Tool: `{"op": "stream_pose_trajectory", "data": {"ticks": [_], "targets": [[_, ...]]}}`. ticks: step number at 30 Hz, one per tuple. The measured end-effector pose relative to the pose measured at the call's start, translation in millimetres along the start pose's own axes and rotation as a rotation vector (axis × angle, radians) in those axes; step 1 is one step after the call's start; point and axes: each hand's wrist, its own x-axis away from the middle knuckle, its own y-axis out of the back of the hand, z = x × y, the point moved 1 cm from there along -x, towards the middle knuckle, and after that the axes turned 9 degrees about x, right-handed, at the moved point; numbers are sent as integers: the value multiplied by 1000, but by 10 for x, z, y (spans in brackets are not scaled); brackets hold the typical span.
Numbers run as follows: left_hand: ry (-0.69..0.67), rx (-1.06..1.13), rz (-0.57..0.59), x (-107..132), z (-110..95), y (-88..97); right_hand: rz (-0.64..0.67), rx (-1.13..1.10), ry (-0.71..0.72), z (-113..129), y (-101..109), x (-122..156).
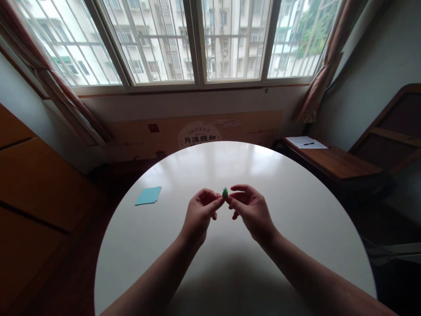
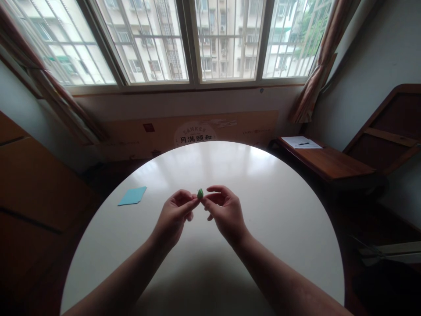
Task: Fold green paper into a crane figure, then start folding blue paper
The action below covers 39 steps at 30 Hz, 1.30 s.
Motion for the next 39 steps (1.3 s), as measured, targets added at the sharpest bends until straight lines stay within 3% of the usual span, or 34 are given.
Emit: {"op": "stream_pose_trajectory", "data": {"ticks": [9, 19, 28, 35, 39], "targets": [[63, -31, 34, -5, -72, 14, 211, -15, -235, 30, 50, -56], [28, -134, 96, -31, -109, 18, 217, 86, -105, 33, 41, -59], [-38, -123, 73, -20, -108, 29, 210, 105, -130, 12, 32, -54], [-278, -394, 62, 5, -81, 49, 215, 27, -177, 39, 30, -42], [-343, -454, 44, 42, -92, 30, 219, -28, -223, 46, 30, -36]]}}
